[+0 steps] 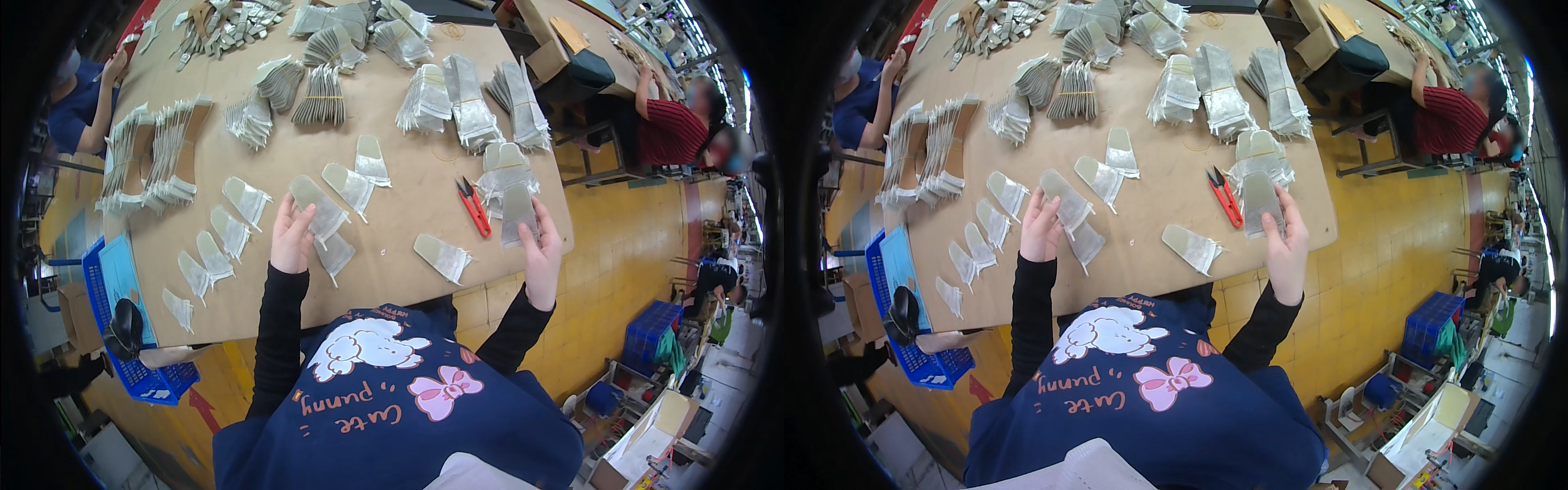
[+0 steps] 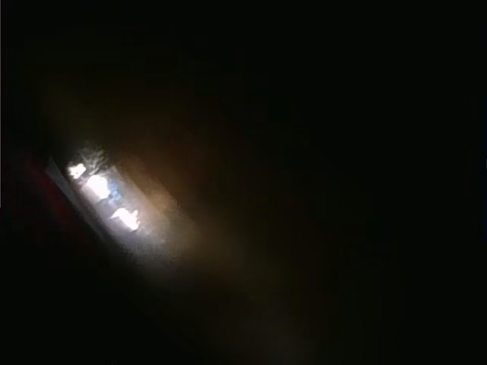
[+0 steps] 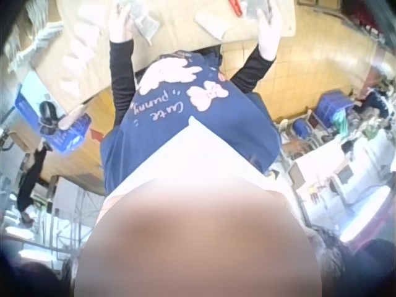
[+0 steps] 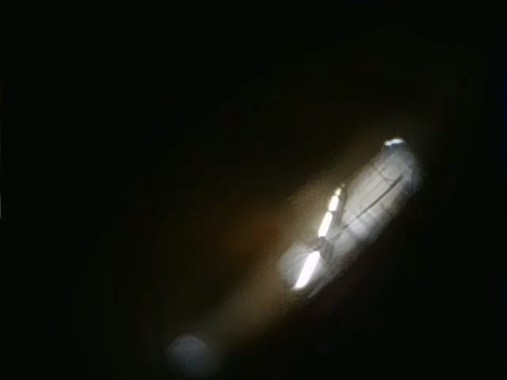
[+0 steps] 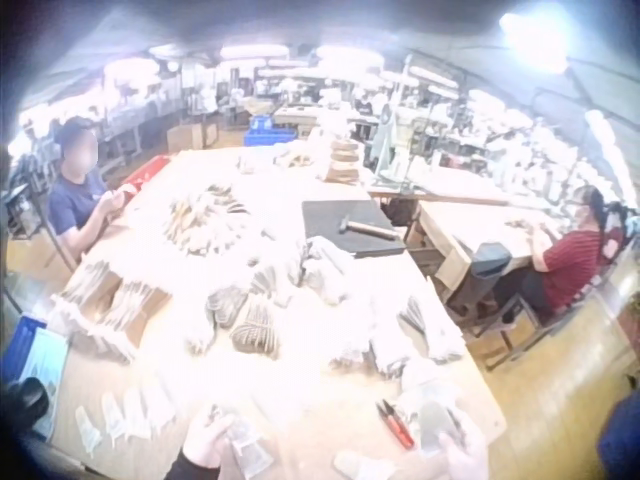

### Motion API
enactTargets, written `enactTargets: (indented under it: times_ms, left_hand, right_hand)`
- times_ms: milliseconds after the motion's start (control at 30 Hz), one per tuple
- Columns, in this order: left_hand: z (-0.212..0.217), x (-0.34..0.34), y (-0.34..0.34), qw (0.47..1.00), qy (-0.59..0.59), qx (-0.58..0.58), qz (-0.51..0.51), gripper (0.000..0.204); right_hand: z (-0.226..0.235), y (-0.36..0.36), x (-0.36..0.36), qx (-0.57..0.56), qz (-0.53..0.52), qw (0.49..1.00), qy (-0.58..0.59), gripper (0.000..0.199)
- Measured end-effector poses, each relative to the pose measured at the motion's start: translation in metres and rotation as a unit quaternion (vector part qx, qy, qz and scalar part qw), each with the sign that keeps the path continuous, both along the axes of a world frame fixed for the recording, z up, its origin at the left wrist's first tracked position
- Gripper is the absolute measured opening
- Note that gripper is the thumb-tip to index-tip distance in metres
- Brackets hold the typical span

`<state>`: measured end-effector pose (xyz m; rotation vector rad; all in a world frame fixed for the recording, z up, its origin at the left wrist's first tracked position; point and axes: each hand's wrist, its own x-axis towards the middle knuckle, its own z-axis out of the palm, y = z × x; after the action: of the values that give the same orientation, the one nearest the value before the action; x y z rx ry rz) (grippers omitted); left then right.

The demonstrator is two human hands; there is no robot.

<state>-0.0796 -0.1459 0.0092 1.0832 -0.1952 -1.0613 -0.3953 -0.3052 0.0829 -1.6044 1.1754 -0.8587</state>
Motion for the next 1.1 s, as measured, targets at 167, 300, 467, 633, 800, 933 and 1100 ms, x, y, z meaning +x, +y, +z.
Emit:
enactTargets:
  times_ms: [167,300,467,633,800,933,1100]
  left_hand:
    - [-0.007,-0.009,-0.006,0.987,-0.126,0.063,0.074,0.061]
    - [-0.007,-0.015,0.01,0.985,-0.112,0.052,0.119,0.055]
    - [-0.007,-0.033,0.018,0.998,-0.035,0.055,0.009,0.039]
    - [-0.005,-0.074,0.014,0.971,0.097,0.109,-0.191,0.036]
    - [-0.007,-0.114,0.008,0.92,0.222,0.134,-0.293,0.057]
    - [-0.016,-0.123,0.005,0.925,0.191,0.139,-0.297,0.065]
    - [-0.028,-0.126,0.006,0.939,0.11,0.123,-0.301,0.056]
  right_hand:
    - [0.015,0.007,-0.016,0.043,-0.049,0.992,-0.105,0.048]
    - [0.02,0.008,-0.023,0.037,-0.04,0.995,-0.089,0.048]
    - [0.005,0.009,-0.018,0.087,0.042,0.993,-0.06,0.046]
    - [-0.029,0.01,0.003,0.129,0.19,0.969,0.094,0.033]
    - [-0.058,0.028,0.025,-0.024,0.208,0.944,0.255,0.024]
    - [-0.062,0.035,0.026,0.063,0.219,0.947,0.227,0.024]
    - [-0.063,0.034,0.026,0.116,0.239,0.943,0.201,0.026]
